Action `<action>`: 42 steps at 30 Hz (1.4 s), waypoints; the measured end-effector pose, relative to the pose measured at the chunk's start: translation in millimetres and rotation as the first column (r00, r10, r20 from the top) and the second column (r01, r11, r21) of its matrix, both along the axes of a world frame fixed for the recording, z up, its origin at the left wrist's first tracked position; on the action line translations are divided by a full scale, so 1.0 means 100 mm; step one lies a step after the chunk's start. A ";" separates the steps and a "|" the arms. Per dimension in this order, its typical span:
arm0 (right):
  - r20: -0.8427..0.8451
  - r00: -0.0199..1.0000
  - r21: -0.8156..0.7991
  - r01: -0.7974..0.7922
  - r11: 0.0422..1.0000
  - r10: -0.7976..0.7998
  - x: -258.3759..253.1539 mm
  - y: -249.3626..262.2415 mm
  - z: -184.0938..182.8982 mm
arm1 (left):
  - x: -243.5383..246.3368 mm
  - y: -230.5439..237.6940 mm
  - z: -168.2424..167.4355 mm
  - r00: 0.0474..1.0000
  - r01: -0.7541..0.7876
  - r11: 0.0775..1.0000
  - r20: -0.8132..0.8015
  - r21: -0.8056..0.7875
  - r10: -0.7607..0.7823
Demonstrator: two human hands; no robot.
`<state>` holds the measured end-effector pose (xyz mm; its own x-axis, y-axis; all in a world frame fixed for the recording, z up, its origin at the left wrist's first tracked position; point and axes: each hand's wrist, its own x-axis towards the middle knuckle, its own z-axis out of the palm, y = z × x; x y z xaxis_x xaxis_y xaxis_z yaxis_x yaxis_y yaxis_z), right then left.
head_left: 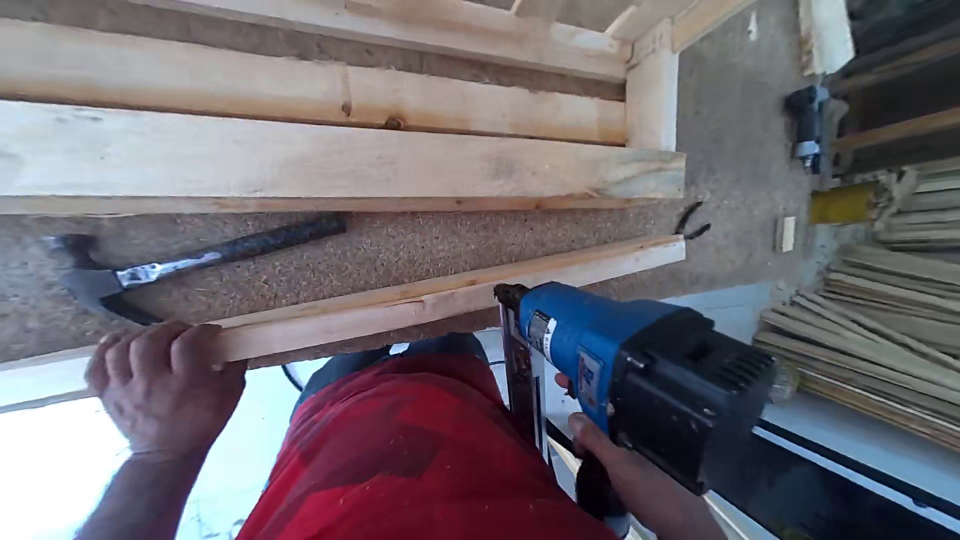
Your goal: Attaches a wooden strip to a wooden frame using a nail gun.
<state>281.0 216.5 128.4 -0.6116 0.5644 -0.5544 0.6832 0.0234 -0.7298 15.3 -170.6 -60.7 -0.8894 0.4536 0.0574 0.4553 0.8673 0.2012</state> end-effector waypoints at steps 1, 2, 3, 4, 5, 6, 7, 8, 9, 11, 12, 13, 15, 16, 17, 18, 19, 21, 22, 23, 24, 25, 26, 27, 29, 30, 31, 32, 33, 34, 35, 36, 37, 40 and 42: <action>-0.019 1.000 0.010 0.012 1.000 -0.012 0.01 -0.05 -0.03 | 0.01 0.02 -0.02 1.000 -0.008 1.000 -0.011 0.003 0.008; -0.019 1.000 0.019 0.019 1.000 -0.019 0.01 -0.08 -0.05 | 0.02 0.05 -0.04 1.000 -0.021 1.000 -0.023 0.000 0.021; -0.014 1.000 0.033 0.022 0.999 -0.022 0.01 -0.10 -0.06 | 0.01 0.08 -0.06 0.999 -0.034 0.999 -0.031 0.003 0.034; -0.002 1.000 0.045 0.020 0.999 -0.020 0.00 -0.12 -0.06 | 0.01 0.09 -0.08 0.998 -0.038 0.999 -0.040 0.006 0.039; 0.005 1.000 0.051 0.023 0.998 -0.023 0.00 -0.13 -0.06 | 0.00 0.09 -0.09 0.998 -0.037 0.999 -0.042 0.012 0.037; 0.010 1.000 0.054 0.025 0.998 -0.026 0.00 -0.14 -0.05 | 0.00 0.08 -0.10 0.999 -0.032 0.999 -0.042 0.009 0.032; 0.012 1.000 0.052 0.028 0.998 -0.029 0.00 -0.14 -0.06 | 0.00 0.07 -0.09 0.999 -0.027 1.000 -0.038 0.005 0.027; 0.015 0.999 0.049 0.031 0.998 -0.031 0.00 -0.14 -0.06 | -0.01 0.07 -0.08 0.999 -0.024 1.000 -0.037 0.002 0.024; 0.012 0.999 0.045 0.034 0.998 -0.034 0.00 -0.13 -0.08 | -0.02 0.07 -0.08 0.999 -0.023 1.000 -0.038 -0.001 0.023; 0.013 1.000 0.056 0.025 0.998 -0.026 0.01 -0.12 -0.10 | -0.03 0.07 -0.09 0.999 -0.018 1.000 -0.047 -0.003 0.017; 0.026 0.999 0.061 0.020 0.998 -0.022 0.00 -0.11 -0.09 | -0.03 0.07 -0.10 0.999 -0.014 1.000 -0.050 -0.009 0.014; 0.045 0.999 0.066 0.011 0.998 -0.014 -0.01 -0.11 -0.07 | -0.02 0.06 -0.10 0.999 -0.013 1.000 -0.048 -0.016 0.012; 0.066 0.998 0.063 0.001 0.998 -0.005 -0.04 -0.10 -0.05 | -0.01 0.06 -0.10 0.999 -0.012 0.999 -0.042 -0.032 0.011; 0.075 0.997 0.052 0.009 0.999 -0.013 -0.07 -0.11 -0.05 | -0.01 0.07 -0.10 0.999 -0.015 0.999 -0.042 -0.036 0.014; 0.082 0.997 0.042 0.013 0.999 -0.016 -0.08 -0.11 -0.05 | -0.01 0.08 -0.10 0.999 -0.019 0.999 -0.044 -0.037 0.017; 0.086 0.996 0.044 0.007 0.999 -0.011 -0.08 -0.11 -0.06 | -0.02 0.07 -0.10 0.999 -0.018 0.999 -0.045 -0.034 0.017; 0.091 0.996 0.062 -0.015 0.998 0.009 -0.07 -0.12 -0.08 | -0.02 0.07 -0.10 0.999 -0.016 0.999 -0.047 -0.032 0.014; 0.092 0.994 0.104 -0.067 0.992 0.057 -0.02 -0.14 -0.15 | -0.05 0.06 -0.12 0.999 -0.017 0.999 -0.040 -0.030 0.016; 0.093 0.993 0.122 -0.086 0.989 0.075 0.00 -0.15 -0.18 | -0.06 0.06 -0.13 0.999 -0.019 0.999 -0.038 -0.028 0.018; 0.094 0.992 0.128 -0.093 0.987 0.081 0.02 -0.17 -0.19 | -0.06 0.05 -0.13 0.999 -0.016 0.999 -0.036 -0.029 0.015; 0.089 0.993 0.127 -0.084 0.988 0.073 0.03 -0.17 -0.19 | -0.07 0.05 -0.12 0.999 -0.015 1.000 -0.034 -0.026 0.014; 0.067 0.996 0.123 -0.064 0.990 0.056 0.02 -0.17 -0.19 | -0.08 0.07 -0.10 0.999 -0.015 1.000 -0.033 -0.016 0.015; 0.050 0.998 0.120 -0.040 0.992 0.034 0.01 -0.17 -0.18 | -0.07 0.07 -0.08 1.000 -0.018 1.000 -0.026 -0.009 0.018; 0.045 0.999 0.123 -0.020 0.992 0.014 0.00 -0.20 -0.15 | -0.06 0.06 -0.06 1.000 -0.018 1.000 -0.014 0.002 0.018; 0.074 0.997 0.114 0.008 0.993 -0.017 -0.06 -0.25 -0.04 | -0.05 0.04 -0.02 1.000 0.004 1.000 -0.012 0.023 -0.004; 0.113 0.993 0.104 0.021 0.994 -0.033 -0.13 -0.29 0.05 | -0.05 -0.01 -0.01 1.000 0.012 1.000 -0.024 0.029 -0.012; 0.137 0.990 0.068 0.027 0.997 -0.036 -0.20 -0.31 0.11 | -0.07 -0.07 0.00 0.999 0.006 0.999 -0.039 0.033 -0.005; 0.147 0.989 0.036 0.023 0.999 -0.029 -0.27 -0.32 0.13 | -0.11 -0.18 0.00 0.998 -0.010 0.999 -0.064 0.034 0.012; 0.155 0.988 0.011 0.011 1.000 -0.013 -0.29 -0.32 0.12 | -0.15 -0.33 0.00 0.995 -0.027 0.999 -0.096 0.029 0.030; 0.161 0.987 0.007 0.000 1.000 -0.001 -0.29 -0.32 0.09 | -0.21 -0.50 -0.01 0.991 -0.038 0.999 -0.127 0.006 0.038; 0.141 0.990 0.012 -0.015 1.000 0.014 -0.27 -0.31 0.04 | -0.27 -0.67 -0.02 0.989 -0.046 0.999 -0.143 -0.024 0.042; 0.113 0.993 0.016 -0.018 1.000 0.016 -0.25 -0.32 0.00 | -0.32 -0.84 -0.01 0.989 -0.053 0.997 -0.143 -0.053 0.045; 0.085 0.996 0.020 -0.020 1.000 0.018 -0.25 -0.34 -0.02 | -0.38 -0.99 -0.01 0.990 -0.059 0.996 -0.130 -0.068 0.049; 0.038 0.999 0.016 -0.035 0.999 0.035 -0.28 -0.54 0.02 | -0.52 -1.37 0.00 0.990 -0.080 0.995 -0.124 -0.066 0.072; 0.058 0.997 -0.007 -0.042 0.999 0.042 -0.31 -0.76 0.10 | -0.57 -1.56 -0.01 0.987 -0.096 0.995 -0.133 -0.031 0.091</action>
